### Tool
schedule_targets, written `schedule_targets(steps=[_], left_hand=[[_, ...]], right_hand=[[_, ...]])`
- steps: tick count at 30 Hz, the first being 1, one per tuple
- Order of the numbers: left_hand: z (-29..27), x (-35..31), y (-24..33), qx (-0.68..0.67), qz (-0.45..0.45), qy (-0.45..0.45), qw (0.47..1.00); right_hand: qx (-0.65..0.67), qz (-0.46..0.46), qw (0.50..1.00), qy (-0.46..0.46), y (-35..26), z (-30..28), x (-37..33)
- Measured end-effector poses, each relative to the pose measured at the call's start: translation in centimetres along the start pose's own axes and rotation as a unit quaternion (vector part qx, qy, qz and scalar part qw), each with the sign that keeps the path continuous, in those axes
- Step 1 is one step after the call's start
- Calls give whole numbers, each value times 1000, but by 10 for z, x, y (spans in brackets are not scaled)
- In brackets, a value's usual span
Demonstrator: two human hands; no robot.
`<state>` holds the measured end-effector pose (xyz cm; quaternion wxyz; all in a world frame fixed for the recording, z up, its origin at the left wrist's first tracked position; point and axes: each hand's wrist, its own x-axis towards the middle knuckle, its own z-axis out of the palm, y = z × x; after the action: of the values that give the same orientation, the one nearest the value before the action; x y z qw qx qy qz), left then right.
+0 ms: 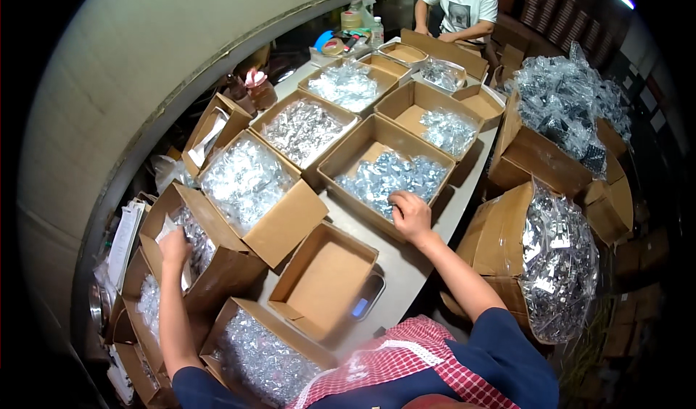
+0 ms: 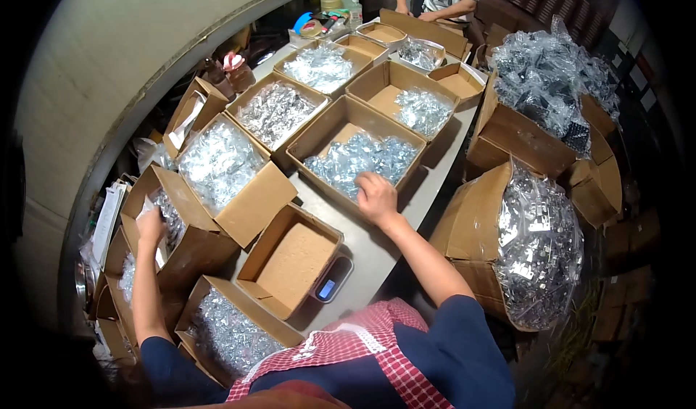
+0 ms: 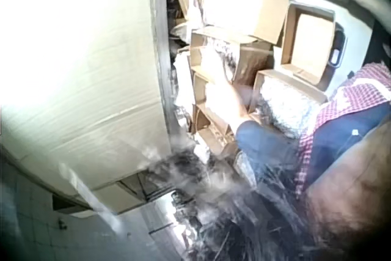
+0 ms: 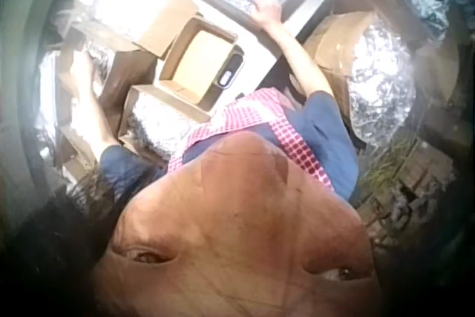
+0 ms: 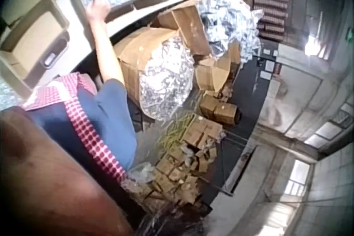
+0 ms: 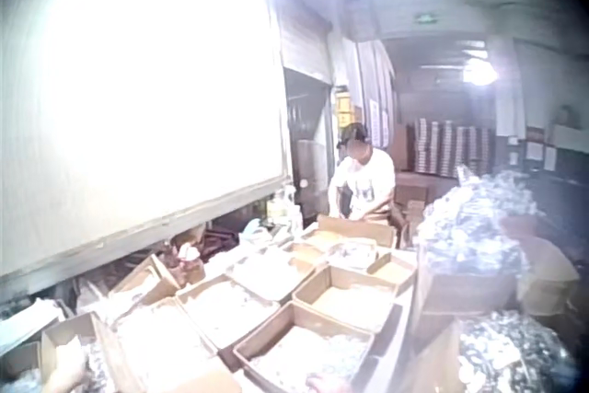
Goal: The person weighs small metal components in plastic bags using a digital scale and sorts them into different cardboard boxes.
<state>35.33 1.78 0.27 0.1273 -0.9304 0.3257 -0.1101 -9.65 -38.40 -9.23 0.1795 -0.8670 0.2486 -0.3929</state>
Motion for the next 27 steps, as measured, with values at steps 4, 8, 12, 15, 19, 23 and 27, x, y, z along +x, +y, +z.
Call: schedule_targets(steps=[4,8,12,15,19,23,27], left_hand=[[3,-2,12,42,59,-5,997],[41,18,-34,84,70,-11,994],[12,27,11,33,42,17,998],[-29,5,17,-44,-112,128,985],[-62,-23,-2,-311,-182,240,902],[-128,-61,57,-698,-135,110,695],[-158,-88,110,-754,-47,-116,644]], right_hand=[[2,-12,1000,-14,0,5,0],[18,-32,998,-55,-1,9,0],[-1,-48,997,-58,17,-10,1],[16,-51,996,-66,13,-10,3],[49,-16,988,-146,8,-7,17],[91,28,988,-119,49,4,41],[24,-65,987,-145,63,8,64]])
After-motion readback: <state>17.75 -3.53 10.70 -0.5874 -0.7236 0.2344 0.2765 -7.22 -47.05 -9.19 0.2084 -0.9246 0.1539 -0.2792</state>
